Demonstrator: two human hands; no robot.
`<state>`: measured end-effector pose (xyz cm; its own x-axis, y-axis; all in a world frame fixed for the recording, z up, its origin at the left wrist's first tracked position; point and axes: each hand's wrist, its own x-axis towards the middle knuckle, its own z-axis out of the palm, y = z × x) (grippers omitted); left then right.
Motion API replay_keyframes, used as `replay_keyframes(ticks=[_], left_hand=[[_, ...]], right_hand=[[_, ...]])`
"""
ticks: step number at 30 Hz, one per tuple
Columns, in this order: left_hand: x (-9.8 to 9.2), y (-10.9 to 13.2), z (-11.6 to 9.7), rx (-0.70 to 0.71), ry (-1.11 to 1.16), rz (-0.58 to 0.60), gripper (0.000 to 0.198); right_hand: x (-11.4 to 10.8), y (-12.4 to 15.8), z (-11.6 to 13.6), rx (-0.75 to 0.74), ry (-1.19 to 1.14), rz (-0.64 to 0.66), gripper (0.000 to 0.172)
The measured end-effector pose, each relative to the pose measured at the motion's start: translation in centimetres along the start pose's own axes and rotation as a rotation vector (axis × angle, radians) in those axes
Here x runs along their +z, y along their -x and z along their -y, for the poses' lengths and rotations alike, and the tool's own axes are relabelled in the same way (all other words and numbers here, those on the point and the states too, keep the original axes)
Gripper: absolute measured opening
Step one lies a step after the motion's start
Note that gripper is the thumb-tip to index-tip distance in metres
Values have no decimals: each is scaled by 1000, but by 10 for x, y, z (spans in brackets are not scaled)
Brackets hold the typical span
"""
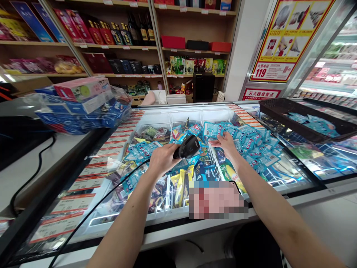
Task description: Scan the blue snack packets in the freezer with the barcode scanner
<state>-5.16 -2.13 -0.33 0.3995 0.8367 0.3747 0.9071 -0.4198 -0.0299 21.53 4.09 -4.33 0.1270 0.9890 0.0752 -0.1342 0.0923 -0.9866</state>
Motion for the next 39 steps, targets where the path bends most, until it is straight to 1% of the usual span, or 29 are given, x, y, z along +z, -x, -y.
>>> replay_keyframes(ticks=[4, 8, 11, 14, 16, 21, 23, 26, 28, 29, 30, 32, 34, 37, 39], left_hand=[[-1, 0, 3, 8, -21, 4, 31], [1, 0, 11, -9, -46, -17, 32], [1, 1, 17, -28, -69, -21, 32], [0, 2, 22, -40, -78, -35, 33], [-1, 3, 25, -51, -82, -47, 33], [-3, 5, 28, -67, -93, -54, 32], [-4, 6, 30, -71, -98, -53, 32], [-6, 7, 30, -76, -98, -56, 33], [-7, 7, 30, -86, -105, -58, 34], [-7, 7, 30, -94, -112, -60, 34], [-8, 7, 30, -103, -120, -62, 34], [-9, 7, 30, -121, -132, -62, 34], [-9, 8, 29, -131, -137, -54, 33], [-10, 8, 29, -146, -143, -47, 34], [-9, 8, 29, -152, -142, -49, 34]], right_hand=[[-9, -4, 4, -91, 156, -113, 32], [-25, -14, 4, -101, 377, -248, 40], [-35, -18, 5, -135, 540, -312, 42], [-42, -18, 9, -211, 696, -372, 42], [-45, -18, 12, -248, 768, -414, 42], [-53, -18, 16, -269, 867, -494, 44], [-55, -17, 16, -299, 929, -528, 47], [-55, -11, 17, -401, 1060, -583, 49], [-51, -6, 19, -492, 1137, -591, 47], [-47, -4, 21, -537, 1162, -571, 45], [-43, -2, 22, -578, 1174, -523, 43], [-32, 2, 23, -655, 1168, -365, 39], [-19, 7, 22, -725, 1126, -139, 38], [-1, 15, 19, -813, 1049, 284, 39], [7, 20, 15, -837, 1036, 523, 37]])
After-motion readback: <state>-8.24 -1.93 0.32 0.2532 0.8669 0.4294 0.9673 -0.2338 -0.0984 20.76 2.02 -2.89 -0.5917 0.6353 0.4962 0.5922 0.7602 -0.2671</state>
